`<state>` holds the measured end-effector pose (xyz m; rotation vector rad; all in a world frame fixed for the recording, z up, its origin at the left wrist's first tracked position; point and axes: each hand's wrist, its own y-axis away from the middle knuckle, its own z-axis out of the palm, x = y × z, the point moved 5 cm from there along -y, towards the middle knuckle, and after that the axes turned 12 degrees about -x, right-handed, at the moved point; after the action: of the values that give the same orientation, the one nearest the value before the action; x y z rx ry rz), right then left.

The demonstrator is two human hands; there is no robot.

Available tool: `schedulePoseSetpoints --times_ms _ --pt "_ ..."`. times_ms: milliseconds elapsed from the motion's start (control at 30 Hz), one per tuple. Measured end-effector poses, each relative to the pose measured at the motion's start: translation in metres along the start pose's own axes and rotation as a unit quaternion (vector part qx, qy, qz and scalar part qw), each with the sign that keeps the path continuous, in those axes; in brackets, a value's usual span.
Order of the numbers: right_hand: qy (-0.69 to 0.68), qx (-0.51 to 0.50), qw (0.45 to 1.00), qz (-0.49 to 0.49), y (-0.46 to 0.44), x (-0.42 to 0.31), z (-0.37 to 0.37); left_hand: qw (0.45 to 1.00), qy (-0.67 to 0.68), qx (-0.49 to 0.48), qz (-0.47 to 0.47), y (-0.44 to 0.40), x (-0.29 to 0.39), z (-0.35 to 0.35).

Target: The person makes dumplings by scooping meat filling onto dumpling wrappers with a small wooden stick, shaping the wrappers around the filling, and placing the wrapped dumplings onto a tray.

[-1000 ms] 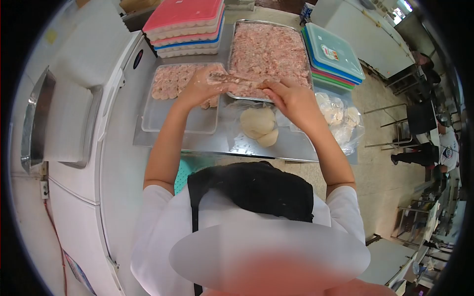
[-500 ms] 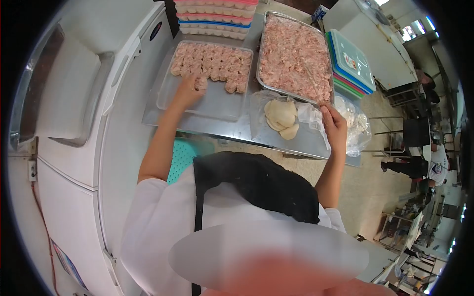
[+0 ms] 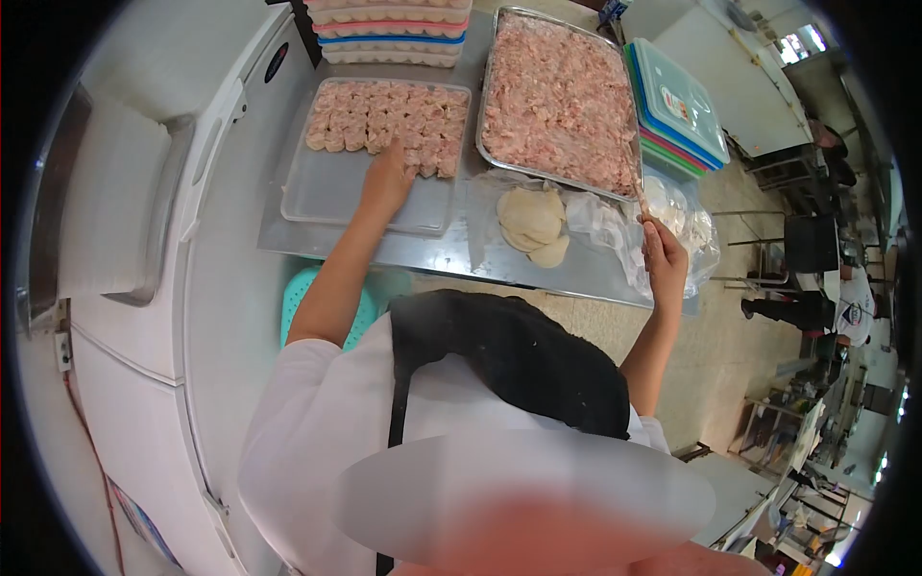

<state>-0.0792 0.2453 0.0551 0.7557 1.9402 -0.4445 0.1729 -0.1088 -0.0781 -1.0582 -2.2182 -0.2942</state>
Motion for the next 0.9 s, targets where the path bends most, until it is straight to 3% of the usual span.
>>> schedulePoseSetpoints --times_ms 133,233,333,433,633,733,833,900 --pt "-0.014 -0.029 0.999 0.021 -0.02 0.011 -0.01 0.998 -0.046 0.04 0.035 -0.001 -0.002 0.004" --pt "-0.006 -0.034 0.999 0.007 -0.035 0.014 -0.012 0.998 0.05 -0.013 -0.029 0.009 0.005 -0.006" --pt "-0.013 -0.05 0.999 0.007 -0.049 0.021 -0.012 0.998 0.054 0.016 -0.011 0.014 0.003 -0.004" --pt "-0.025 -0.058 0.998 0.011 -0.055 0.022 -0.011 0.995 0.054 0.003 -0.087 0.011 -0.007 0.003" --pt "-0.019 -0.065 0.998 0.008 -0.06 0.025 -0.003 0.999 -0.02 0.033 0.03 -0.002 0.004 -0.001" --pt "-0.008 -0.069 0.998 0.013 -0.062 0.017 0.007 0.999 0.006 0.0 0.052 0.004 0.009 -0.012" --pt "-0.002 -0.079 0.997 0.016 -0.064 0.012 0.016 0.993 -0.102 0.049 -0.016 0.012 -0.016 -0.017" --pt "0.001 -0.079 0.997 0.005 -0.064 0.009 0.02 0.995 -0.08 -0.001 -0.065 0.011 -0.019 -0.023"
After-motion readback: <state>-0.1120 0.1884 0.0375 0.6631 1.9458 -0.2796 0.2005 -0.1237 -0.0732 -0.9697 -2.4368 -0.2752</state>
